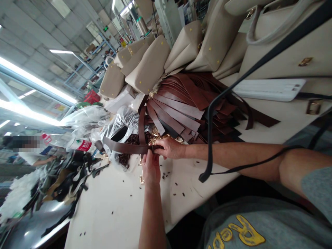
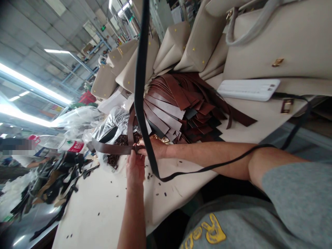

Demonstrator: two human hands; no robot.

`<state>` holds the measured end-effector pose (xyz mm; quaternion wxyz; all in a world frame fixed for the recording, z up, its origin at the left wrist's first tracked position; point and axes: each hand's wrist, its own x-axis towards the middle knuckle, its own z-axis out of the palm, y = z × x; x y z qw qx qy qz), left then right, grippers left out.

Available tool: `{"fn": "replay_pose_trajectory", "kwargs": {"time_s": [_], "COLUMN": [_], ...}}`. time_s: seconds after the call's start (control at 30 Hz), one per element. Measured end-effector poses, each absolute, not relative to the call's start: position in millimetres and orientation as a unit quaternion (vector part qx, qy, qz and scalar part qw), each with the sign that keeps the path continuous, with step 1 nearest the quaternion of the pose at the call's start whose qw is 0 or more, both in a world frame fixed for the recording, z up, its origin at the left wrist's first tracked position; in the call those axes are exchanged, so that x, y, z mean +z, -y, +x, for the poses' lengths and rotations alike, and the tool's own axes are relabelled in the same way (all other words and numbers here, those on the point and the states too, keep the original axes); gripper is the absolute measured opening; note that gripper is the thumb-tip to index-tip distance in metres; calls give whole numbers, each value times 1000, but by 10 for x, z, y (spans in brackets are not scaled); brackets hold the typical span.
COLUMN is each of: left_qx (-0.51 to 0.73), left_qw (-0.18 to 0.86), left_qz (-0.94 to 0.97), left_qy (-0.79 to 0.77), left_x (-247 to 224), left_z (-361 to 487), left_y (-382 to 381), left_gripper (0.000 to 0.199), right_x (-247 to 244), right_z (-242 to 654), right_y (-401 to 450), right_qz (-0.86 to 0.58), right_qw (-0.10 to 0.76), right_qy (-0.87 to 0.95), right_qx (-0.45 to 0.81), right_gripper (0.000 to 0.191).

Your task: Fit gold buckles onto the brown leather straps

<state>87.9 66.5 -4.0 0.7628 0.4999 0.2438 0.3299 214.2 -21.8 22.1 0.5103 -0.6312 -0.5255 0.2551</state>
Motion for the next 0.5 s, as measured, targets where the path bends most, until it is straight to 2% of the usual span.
{"fn": "replay_pose_trajectory", "kwargs": {"time_s": [0.3, 0.5], "left_qx": [319, 324], "left_qw": [762, 753], "left_qz": [507, 520], "left_qy": [-244, -241], "left_x": [8, 79], "left_z": [869, 912], "left_y": [-649, -541], "left_gripper": [33, 35], "right_x": [239, 292], "right_z": [2082, 2054], "right_y": [252, 292], "right_qz": [-564, -584], "right_qw": [614, 630], "right_qy": [440, 434], "right_qx": [333, 271], "right_gripper": [27, 41]}}
